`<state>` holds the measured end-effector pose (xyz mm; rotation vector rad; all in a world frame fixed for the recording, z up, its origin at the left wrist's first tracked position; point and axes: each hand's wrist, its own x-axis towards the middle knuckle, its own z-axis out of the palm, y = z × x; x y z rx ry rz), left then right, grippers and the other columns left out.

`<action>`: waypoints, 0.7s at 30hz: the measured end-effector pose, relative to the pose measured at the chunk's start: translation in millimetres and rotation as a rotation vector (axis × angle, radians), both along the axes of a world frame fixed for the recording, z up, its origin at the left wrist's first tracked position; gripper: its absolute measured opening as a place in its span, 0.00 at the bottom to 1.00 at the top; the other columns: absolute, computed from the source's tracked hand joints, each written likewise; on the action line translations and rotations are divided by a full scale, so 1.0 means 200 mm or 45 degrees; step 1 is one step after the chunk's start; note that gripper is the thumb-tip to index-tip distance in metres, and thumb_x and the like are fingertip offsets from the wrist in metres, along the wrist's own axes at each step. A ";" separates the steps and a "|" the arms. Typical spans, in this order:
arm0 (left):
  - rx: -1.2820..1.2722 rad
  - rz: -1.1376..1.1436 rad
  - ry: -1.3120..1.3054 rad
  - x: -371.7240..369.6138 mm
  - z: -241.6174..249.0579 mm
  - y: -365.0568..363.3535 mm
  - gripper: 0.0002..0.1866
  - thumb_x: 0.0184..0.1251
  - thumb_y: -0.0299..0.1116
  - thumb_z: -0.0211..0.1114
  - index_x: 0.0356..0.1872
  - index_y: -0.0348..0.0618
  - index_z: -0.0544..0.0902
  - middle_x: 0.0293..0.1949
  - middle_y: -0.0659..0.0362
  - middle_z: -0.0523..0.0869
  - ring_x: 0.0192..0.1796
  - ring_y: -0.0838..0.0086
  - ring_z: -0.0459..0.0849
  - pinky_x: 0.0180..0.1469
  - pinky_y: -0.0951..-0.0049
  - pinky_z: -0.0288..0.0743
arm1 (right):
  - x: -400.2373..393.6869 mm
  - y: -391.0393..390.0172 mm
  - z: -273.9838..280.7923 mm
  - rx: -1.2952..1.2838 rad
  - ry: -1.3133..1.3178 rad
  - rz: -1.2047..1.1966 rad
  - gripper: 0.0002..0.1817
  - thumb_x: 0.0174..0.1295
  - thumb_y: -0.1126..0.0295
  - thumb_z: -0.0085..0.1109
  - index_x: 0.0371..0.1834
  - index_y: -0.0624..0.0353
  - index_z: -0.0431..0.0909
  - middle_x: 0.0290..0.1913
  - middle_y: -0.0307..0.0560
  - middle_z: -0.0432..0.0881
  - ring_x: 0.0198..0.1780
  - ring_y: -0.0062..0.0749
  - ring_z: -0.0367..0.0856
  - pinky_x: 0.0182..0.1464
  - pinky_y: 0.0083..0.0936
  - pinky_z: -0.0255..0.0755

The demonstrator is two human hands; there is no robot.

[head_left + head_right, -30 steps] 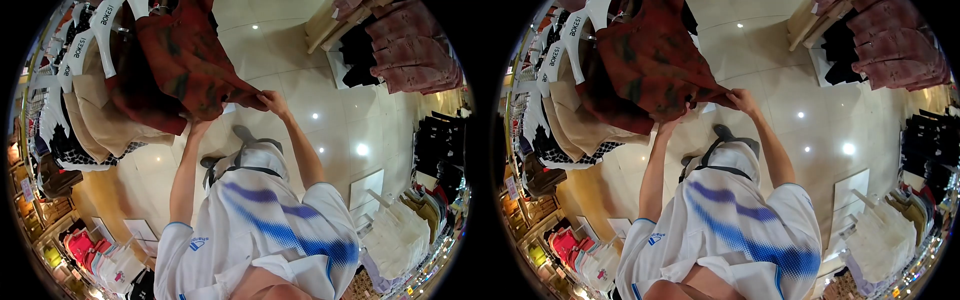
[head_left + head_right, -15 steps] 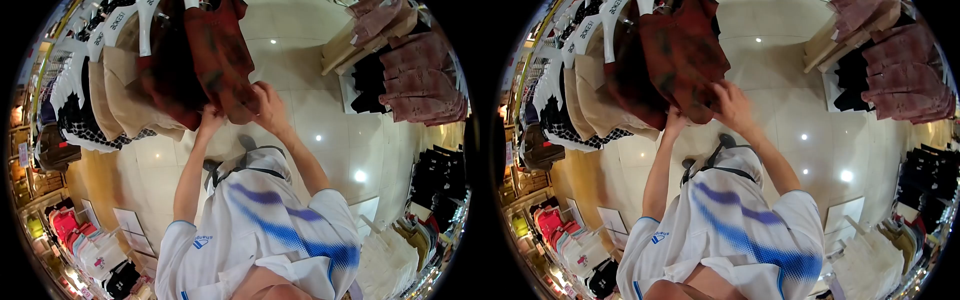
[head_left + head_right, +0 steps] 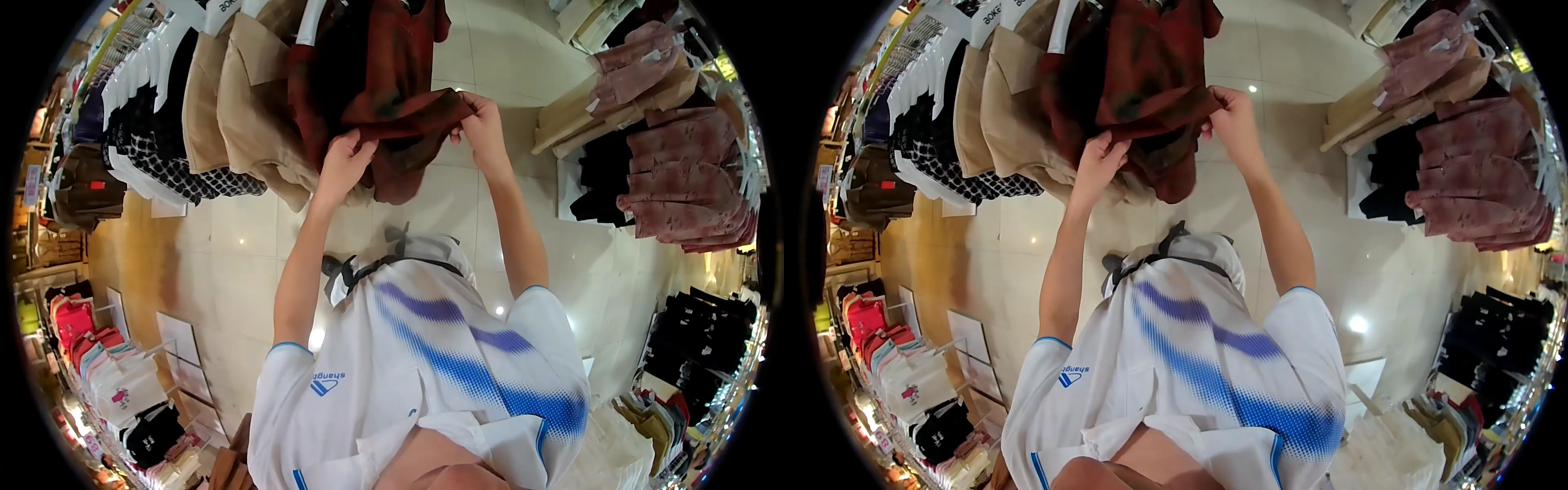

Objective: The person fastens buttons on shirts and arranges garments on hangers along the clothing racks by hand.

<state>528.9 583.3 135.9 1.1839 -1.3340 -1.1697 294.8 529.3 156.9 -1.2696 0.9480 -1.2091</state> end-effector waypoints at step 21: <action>-0.271 0.856 -0.696 0.28 -0.16 0.26 0.24 0.58 0.45 0.76 0.28 0.37 0.72 0.18 0.57 0.75 0.19 0.69 0.69 0.24 0.67 0.66 | -0.09 0.07 -0.09 -0.313 0.765 -0.332 0.04 0.52 0.81 0.54 0.31 0.64 0.76 0.22 0.53 0.78 0.25 0.28 0.78 0.32 0.26 0.72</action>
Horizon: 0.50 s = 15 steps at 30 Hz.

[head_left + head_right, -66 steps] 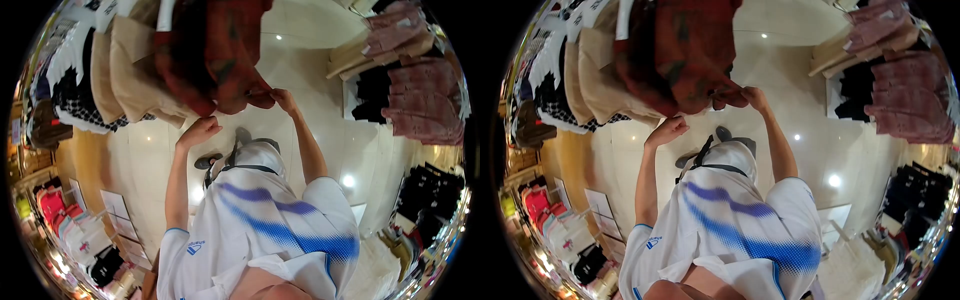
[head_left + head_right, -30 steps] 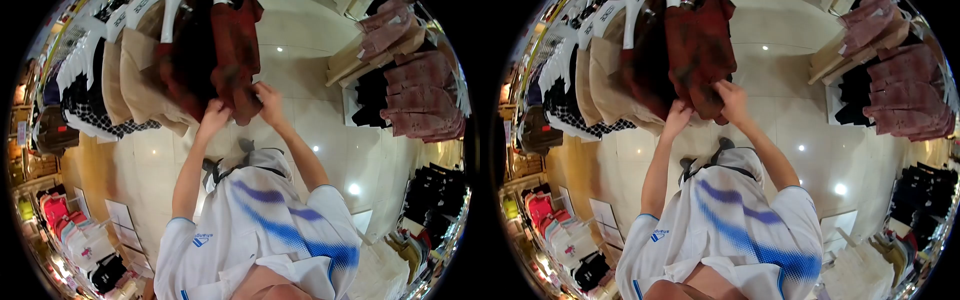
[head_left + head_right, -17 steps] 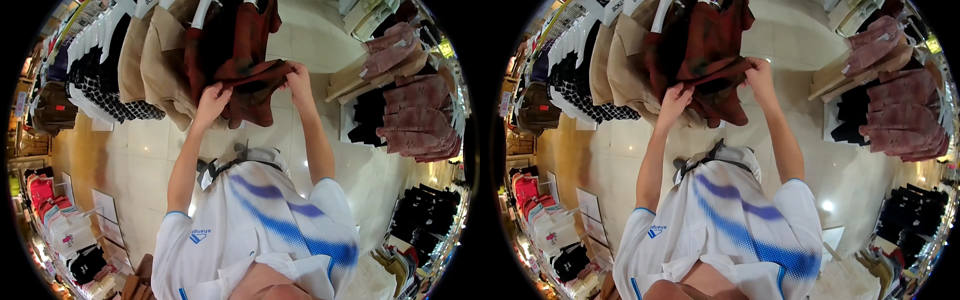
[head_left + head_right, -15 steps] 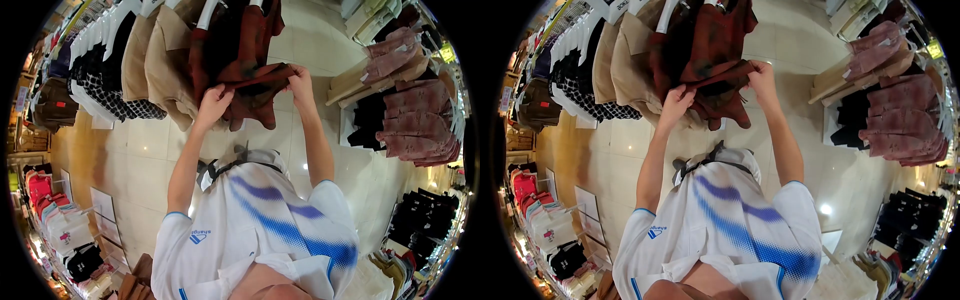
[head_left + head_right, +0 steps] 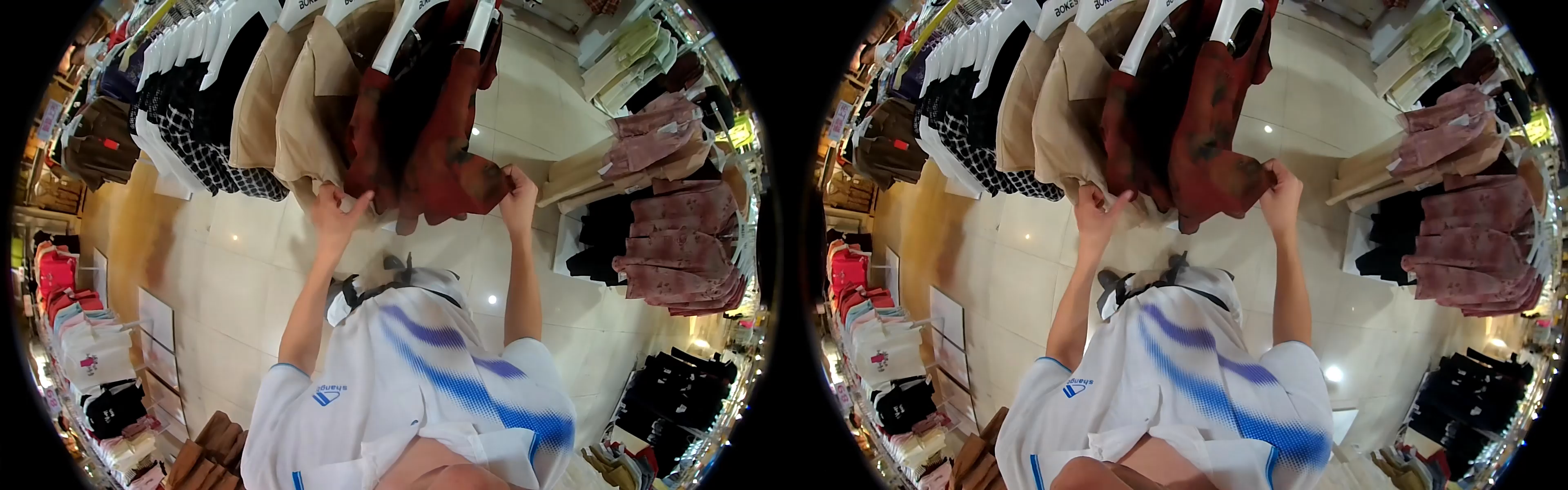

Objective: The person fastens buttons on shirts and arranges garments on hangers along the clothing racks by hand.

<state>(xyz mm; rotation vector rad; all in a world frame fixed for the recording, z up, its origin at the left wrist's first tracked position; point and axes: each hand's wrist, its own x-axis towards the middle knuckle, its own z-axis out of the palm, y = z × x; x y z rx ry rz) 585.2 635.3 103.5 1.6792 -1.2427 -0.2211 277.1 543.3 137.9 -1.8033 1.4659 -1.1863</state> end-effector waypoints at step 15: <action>0.242 -0.834 0.706 -0.03 0.27 0.01 0.19 0.75 0.31 0.59 0.21 0.40 0.69 0.17 0.69 0.71 0.20 0.88 0.66 0.22 0.81 0.58 | 0.48 0.35 0.12 0.149 0.225 0.678 0.28 0.52 0.59 0.74 0.53 0.59 0.76 0.37 0.50 0.85 0.36 0.46 0.86 0.38 0.39 0.80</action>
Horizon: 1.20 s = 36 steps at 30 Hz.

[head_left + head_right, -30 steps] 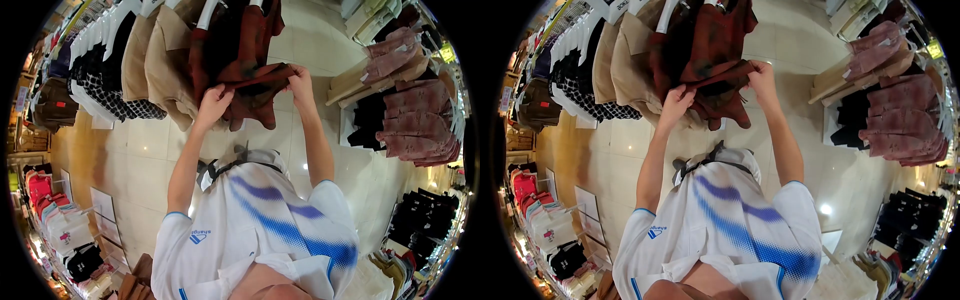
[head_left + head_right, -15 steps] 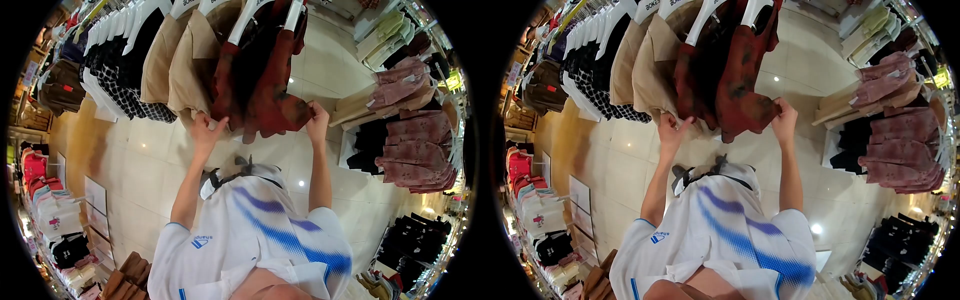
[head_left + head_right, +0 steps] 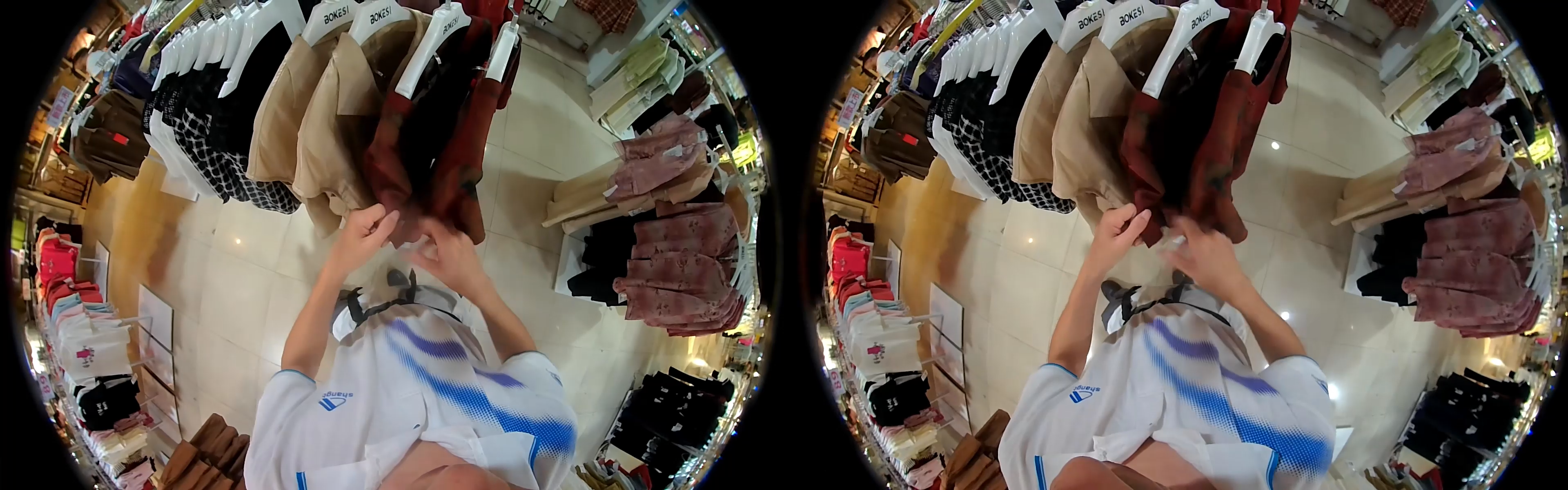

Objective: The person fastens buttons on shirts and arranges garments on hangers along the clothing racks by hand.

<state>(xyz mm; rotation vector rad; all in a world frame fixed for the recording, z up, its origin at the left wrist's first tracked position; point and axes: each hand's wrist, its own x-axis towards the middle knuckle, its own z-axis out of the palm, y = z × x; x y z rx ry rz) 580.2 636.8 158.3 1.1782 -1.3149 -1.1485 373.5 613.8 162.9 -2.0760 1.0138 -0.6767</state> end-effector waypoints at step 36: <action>-0.374 0.306 -0.418 0.49 -0.11 0.23 0.21 0.70 0.43 0.61 0.23 0.38 0.73 0.24 0.44 0.77 0.30 0.46 0.76 0.32 0.52 0.69 | 0.68 0.01 -0.51 0.369 0.306 0.629 0.10 0.65 0.69 0.61 0.45 0.62 0.79 0.29 0.47 0.84 0.30 0.28 0.83 0.36 0.31 0.77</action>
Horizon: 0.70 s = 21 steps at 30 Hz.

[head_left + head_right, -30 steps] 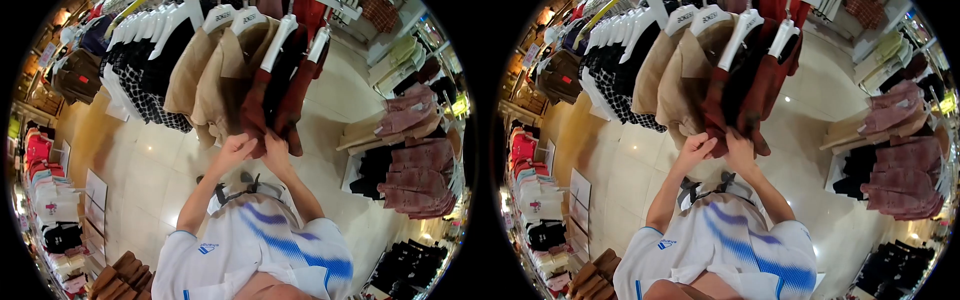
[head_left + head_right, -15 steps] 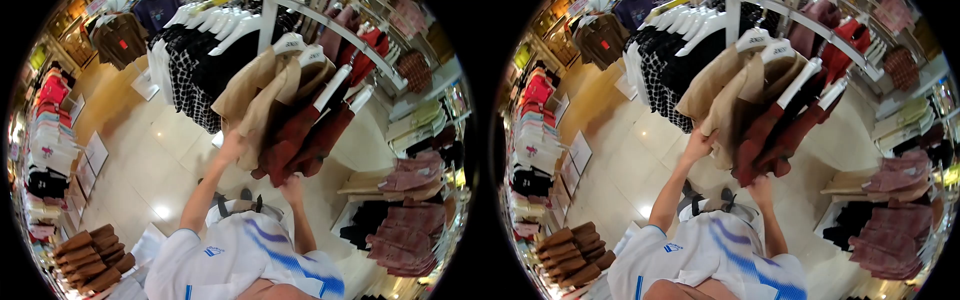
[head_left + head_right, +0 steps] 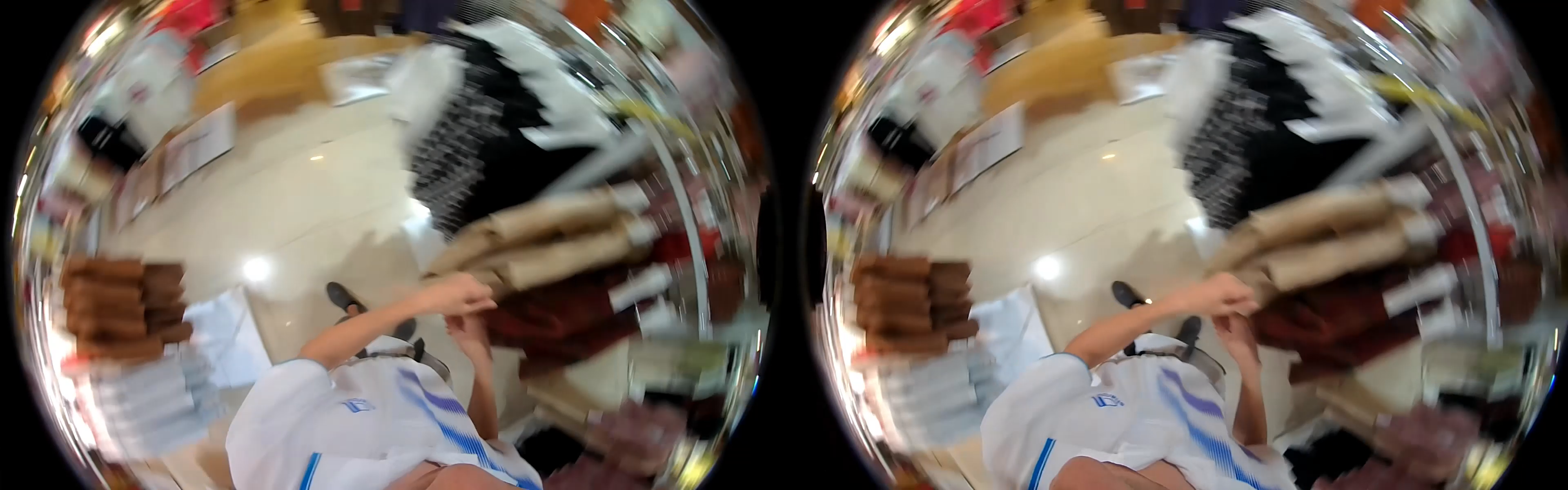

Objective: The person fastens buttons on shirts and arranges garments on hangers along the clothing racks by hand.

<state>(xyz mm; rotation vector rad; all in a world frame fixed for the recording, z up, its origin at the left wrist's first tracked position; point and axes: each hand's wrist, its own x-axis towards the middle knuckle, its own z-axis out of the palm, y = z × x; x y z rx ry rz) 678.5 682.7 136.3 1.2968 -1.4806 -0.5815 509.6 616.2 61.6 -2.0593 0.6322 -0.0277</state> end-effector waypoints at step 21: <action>0.453 2.551 0.480 0.32 -0.76 2.49 0.19 0.67 0.44 0.61 0.27 0.36 0.76 0.25 0.44 0.80 0.27 0.49 0.78 0.31 0.54 0.70 | 1.99 1.92 0.22 -0.555 -0.291 2.256 0.13 0.61 0.61 0.62 0.43 0.56 0.80 0.37 0.49 0.85 0.40 0.44 0.85 0.40 0.38 0.77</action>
